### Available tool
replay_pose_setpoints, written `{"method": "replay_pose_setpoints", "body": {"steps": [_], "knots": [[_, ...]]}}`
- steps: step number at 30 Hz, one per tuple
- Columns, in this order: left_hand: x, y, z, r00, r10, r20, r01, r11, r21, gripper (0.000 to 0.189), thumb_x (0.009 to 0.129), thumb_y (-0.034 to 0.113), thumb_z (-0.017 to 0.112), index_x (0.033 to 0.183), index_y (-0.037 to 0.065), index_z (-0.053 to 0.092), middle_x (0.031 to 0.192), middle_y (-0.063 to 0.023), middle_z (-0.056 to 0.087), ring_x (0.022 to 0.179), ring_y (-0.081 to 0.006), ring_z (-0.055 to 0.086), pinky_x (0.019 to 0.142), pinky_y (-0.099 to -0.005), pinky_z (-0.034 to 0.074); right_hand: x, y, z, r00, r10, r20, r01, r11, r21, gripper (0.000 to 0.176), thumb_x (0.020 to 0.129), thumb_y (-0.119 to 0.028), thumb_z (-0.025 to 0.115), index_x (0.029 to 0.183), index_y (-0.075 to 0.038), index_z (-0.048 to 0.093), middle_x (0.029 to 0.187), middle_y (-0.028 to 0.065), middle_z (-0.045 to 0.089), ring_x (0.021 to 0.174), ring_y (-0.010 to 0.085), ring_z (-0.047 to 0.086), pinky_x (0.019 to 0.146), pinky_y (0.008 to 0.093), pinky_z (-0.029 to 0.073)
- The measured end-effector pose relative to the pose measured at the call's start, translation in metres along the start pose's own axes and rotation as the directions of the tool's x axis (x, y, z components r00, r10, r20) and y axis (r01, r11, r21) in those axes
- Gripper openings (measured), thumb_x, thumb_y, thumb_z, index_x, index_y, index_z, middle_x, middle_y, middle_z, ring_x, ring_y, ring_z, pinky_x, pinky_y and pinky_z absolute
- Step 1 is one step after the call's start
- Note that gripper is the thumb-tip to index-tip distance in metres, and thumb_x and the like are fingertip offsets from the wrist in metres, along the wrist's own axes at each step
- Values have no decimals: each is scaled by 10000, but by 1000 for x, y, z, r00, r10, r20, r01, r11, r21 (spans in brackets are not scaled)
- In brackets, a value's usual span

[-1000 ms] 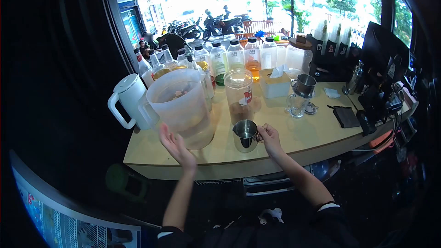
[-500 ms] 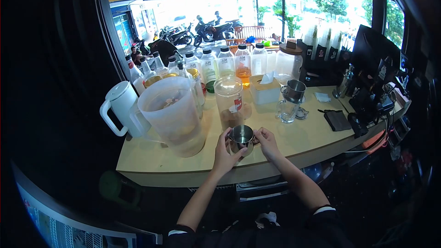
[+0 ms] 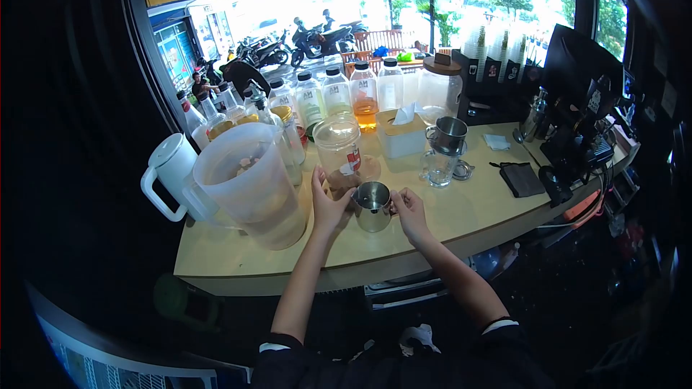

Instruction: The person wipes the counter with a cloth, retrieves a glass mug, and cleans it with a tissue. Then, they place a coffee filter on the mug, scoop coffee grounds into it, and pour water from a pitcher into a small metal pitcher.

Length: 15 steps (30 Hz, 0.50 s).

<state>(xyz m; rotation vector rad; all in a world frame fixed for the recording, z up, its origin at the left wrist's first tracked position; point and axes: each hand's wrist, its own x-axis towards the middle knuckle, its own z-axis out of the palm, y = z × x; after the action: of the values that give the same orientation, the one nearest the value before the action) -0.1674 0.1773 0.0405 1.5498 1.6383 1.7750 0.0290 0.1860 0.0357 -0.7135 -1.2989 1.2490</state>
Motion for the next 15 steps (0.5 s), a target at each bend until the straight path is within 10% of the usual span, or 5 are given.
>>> {"method": "replay_pose_setpoints", "body": {"steps": [15], "knots": [[20,-21,2,995,102,-1,-102,992,76,988,683,291,780,1383,19,138,1369,-194,301,1288,-312,287,1051,-392,270,26,8,-10,999,6,-36,-4,999,40,284,907,-231,551,689,-78,453,602,-13,510,549,43,458,505,196,359]]}}
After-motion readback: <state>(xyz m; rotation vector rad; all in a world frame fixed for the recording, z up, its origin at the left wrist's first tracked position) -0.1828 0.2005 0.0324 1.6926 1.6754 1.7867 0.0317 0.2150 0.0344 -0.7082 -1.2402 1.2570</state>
